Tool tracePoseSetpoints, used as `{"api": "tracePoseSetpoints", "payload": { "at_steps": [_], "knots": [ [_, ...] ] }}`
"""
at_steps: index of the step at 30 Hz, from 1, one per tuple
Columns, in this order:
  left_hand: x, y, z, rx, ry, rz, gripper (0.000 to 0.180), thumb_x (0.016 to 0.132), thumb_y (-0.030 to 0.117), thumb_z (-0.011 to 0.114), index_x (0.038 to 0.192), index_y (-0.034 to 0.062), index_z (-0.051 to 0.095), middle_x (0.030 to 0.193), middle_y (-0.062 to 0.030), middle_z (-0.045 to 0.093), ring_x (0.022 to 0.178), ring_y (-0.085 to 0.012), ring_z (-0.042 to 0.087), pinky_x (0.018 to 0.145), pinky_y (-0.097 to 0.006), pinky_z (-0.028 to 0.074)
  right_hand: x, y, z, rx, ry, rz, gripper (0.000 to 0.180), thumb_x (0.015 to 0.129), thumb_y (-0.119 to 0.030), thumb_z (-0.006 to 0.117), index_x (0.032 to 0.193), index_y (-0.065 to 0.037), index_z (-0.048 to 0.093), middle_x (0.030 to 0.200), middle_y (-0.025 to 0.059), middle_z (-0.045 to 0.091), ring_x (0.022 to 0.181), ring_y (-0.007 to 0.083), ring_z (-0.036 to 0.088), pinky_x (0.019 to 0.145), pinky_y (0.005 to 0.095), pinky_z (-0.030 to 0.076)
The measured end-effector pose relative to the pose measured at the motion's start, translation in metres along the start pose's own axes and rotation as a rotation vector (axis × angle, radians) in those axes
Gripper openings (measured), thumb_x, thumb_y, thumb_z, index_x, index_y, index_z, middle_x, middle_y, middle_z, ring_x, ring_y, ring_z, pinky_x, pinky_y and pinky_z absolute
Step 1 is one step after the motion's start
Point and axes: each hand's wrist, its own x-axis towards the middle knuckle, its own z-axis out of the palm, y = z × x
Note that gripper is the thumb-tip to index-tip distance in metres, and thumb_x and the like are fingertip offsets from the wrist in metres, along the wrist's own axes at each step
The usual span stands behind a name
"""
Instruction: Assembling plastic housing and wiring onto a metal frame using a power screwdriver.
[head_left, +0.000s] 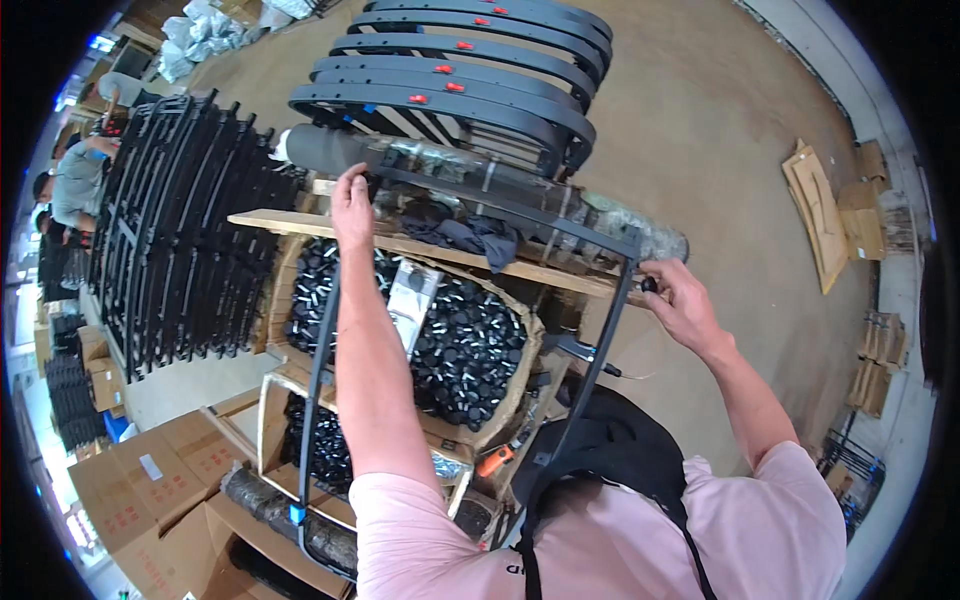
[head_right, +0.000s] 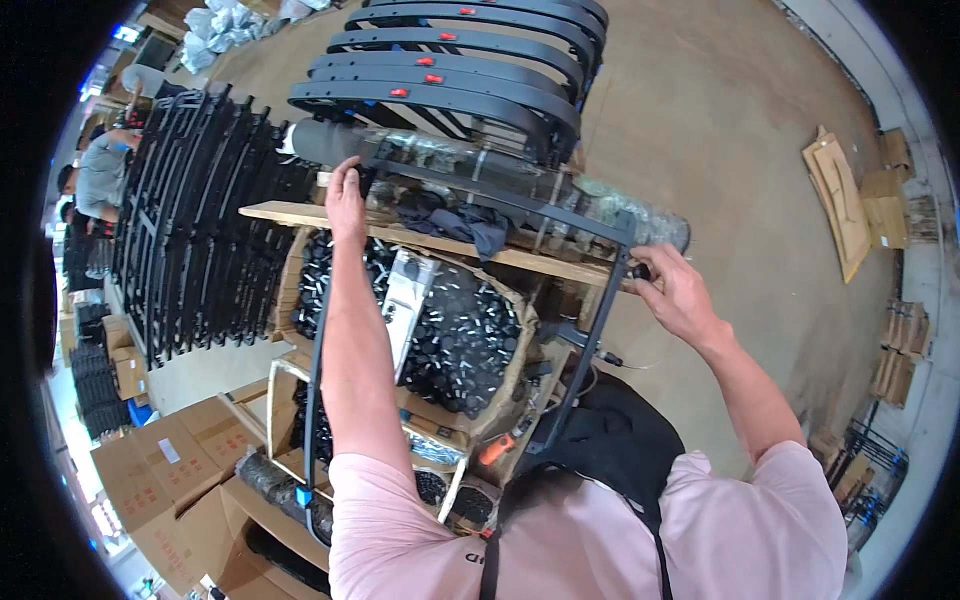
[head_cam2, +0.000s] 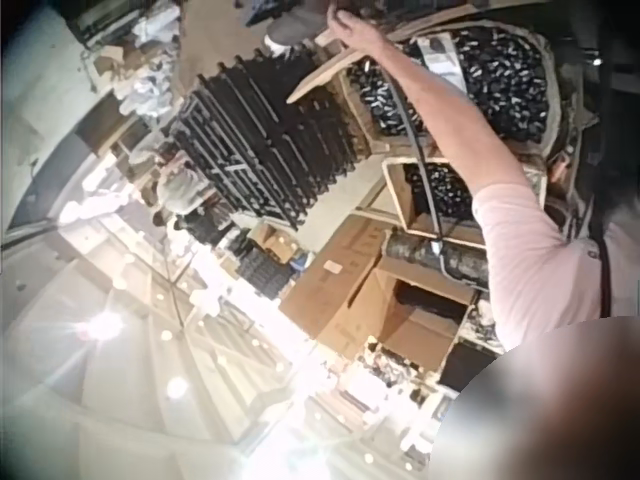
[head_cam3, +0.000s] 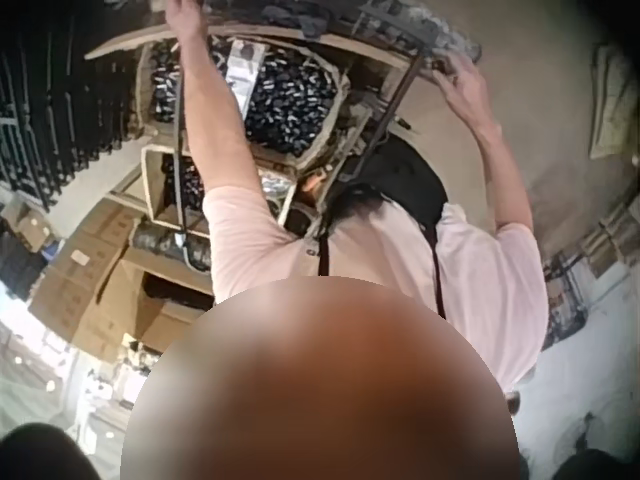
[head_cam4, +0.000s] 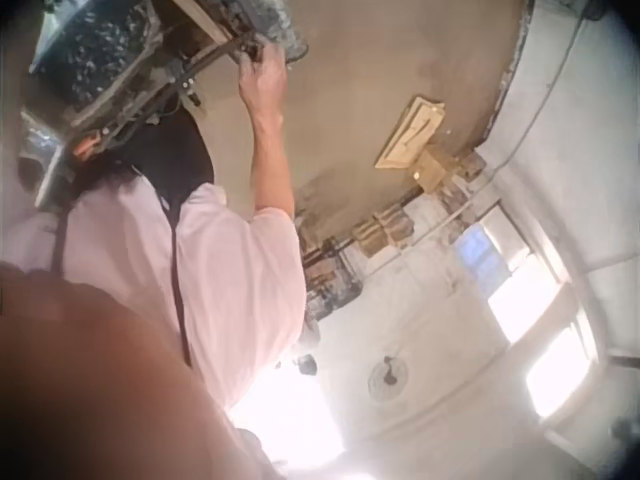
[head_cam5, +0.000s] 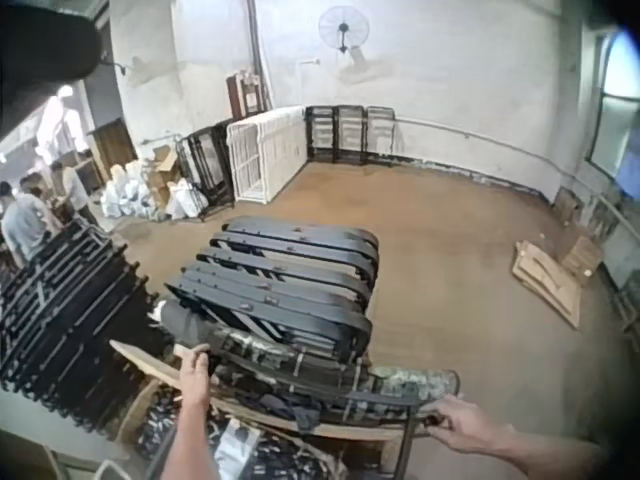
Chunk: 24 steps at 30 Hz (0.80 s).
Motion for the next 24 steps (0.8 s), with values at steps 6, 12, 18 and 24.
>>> {"api": "tracePoseSetpoints", "payload": {
  "at_steps": [6, 12, 18, 24],
  "knots": [
    [-0.001, 0.004, 0.013, 0.074, 0.106, 0.014, 0.031, 0.101, 0.020, 0.072, 0.129, 0.0057, 0.072, 0.114, -0.0075, 0.074, 0.101, -0.0174, 0.067, 0.094, -0.032, 0.053, 0.002, 0.018, 0.001, -0.052, 0.051, 0.033, 0.033, 0.089, -0.002, 0.070, 0.122, -0.003, 0.065, 0.109, 0.0107, 0.061, 0.088, 0.0251, 0.065, 0.079, 0.0362, 0.057],
    [0.007, -0.009, 0.002, 0.130, 0.150, -0.066, 0.037, 0.100, 0.023, 0.074, 0.130, 0.0029, 0.071, 0.115, -0.0105, 0.075, 0.104, -0.0195, 0.069, 0.097, -0.033, 0.053, 0.013, 0.015, 0.009, -0.066, 0.037, -0.021, 0.032, 0.090, -0.002, 0.069, 0.121, -0.003, 0.065, 0.112, 0.0111, 0.060, 0.092, 0.0240, 0.064, 0.079, 0.0356, 0.057],
    [0.003, -0.005, 0.010, 0.018, 0.112, -0.050, 0.036, 0.101, 0.027, 0.073, 0.128, 0.0036, 0.072, 0.112, -0.0096, 0.076, 0.100, -0.0161, 0.069, 0.094, -0.031, 0.053, 0.026, 0.015, 0.008, -0.137, -0.012, -0.087, 0.032, 0.090, -0.002, 0.068, 0.122, -0.002, 0.065, 0.120, 0.0127, 0.060, 0.102, 0.0326, 0.066, 0.087, 0.0422, 0.057],
    [0.009, -0.008, 0.003, 0.044, 0.192, -0.111, 0.036, 0.098, 0.031, 0.076, 0.123, 0.0045, 0.075, 0.108, -0.0086, 0.077, 0.098, -0.0158, 0.070, 0.092, -0.031, 0.055, 0.034, -0.007, 0.005, -0.356, -0.116, -0.045, 0.032, 0.092, -0.013, 0.072, 0.122, -0.003, 0.067, 0.116, 0.0159, 0.064, 0.105, 0.0378, 0.067, 0.091, 0.0464, 0.056]
  ]
}}
